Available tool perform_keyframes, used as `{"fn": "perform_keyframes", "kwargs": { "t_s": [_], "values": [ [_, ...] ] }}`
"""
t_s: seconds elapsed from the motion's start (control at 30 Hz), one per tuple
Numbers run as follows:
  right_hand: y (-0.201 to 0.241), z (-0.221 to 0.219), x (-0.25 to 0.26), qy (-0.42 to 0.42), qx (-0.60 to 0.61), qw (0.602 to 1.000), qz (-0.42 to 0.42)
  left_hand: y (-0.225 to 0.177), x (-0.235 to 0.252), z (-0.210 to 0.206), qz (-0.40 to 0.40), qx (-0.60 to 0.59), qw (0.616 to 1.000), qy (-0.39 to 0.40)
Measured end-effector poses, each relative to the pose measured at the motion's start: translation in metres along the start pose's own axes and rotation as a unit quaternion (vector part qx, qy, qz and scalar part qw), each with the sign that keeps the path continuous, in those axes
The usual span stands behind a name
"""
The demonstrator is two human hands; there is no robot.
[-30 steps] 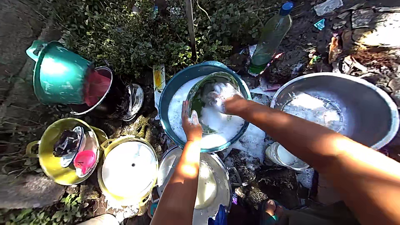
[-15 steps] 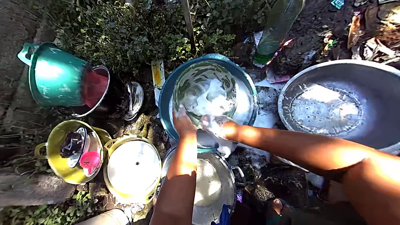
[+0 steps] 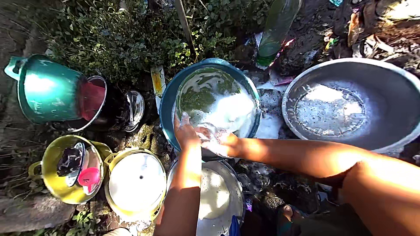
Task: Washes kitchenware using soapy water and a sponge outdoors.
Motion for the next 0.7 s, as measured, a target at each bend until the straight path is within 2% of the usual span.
{"fn": "perform_keyframes", "kwargs": {
  "t_s": [0.07,0.1,0.17,0.23,0.3,0.37,0.4,0.47,0.53,0.57,0.6,0.63,0.67,0.7],
  "values": [
    [-0.028,0.008,-0.004,0.12,-0.057,0.987,-0.088,-0.003,0.013,0.012,0.002,-0.018,1.0,0.01],
    [-0.048,0.017,-0.009,0.154,-0.104,0.973,-0.135,-0.005,0.017,0.016,0.002,-0.022,1.0,0.017],
    [-0.075,0.029,-0.016,0.165,-0.174,0.951,-0.197,-0.007,0.023,0.012,-0.011,0.001,0.999,0.041],
    [-0.074,0.014,-0.011,0.155,-0.187,0.947,-0.211,0.003,0.016,0.004,-0.024,0.06,0.997,0.034],
    [-0.052,-0.01,-0.001,0.114,-0.129,0.967,-0.189,0.022,0.001,-0.009,-0.008,0.062,0.998,-0.001],
    [-0.03,-0.025,0.0,0.031,-0.053,0.993,-0.102,0.027,-0.003,-0.011,-0.011,0.038,0.999,-0.018],
    [-0.024,-0.03,-0.004,0.018,-0.019,0.998,-0.061,0.023,-0.001,-0.007,-0.023,0.039,0.999,-0.007],
    [-0.031,-0.031,-0.015,0.068,0.02,0.995,-0.063,0.01,0.009,0.007,-0.059,0.055,0.996,0.026],
    [-0.061,-0.018,-0.023,0.174,-0.01,0.971,-0.164,0.0,0.023,0.023,-0.097,0.06,0.992,0.047],
    [-0.076,0.0,-0.026,0.187,-0.034,0.959,-0.21,-0.001,0.024,0.025,-0.102,0.068,0.99,0.065],
    [-0.088,0.024,-0.028,0.16,-0.056,0.955,-0.242,0.0,0.024,0.024,-0.102,0.072,0.989,0.085],
    [-0.1,0.048,-0.029,0.1,-0.109,0.962,-0.23,0.002,0.021,0.021,-0.101,0.071,0.988,0.096],
    [-0.107,0.064,-0.03,0.028,-0.135,0.97,-0.201,0.003,0.019,0.018,-0.109,0.071,0.987,0.094],
    [-0.11,0.075,-0.027,-0.038,-0.187,0.972,-0.137,0.0,0.018,0.017,-0.129,0.069,0.986,0.079]
  ]
}}
Point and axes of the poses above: each hand's wrist, its own x-axis towards the middle knuckle, its own z-axis out of the back of the hand, y = z × x, the point moved 10 cm from there along x, towards the middle knuckle, and after that the axes turned 14 degrees about x, right-handed, at the moved point
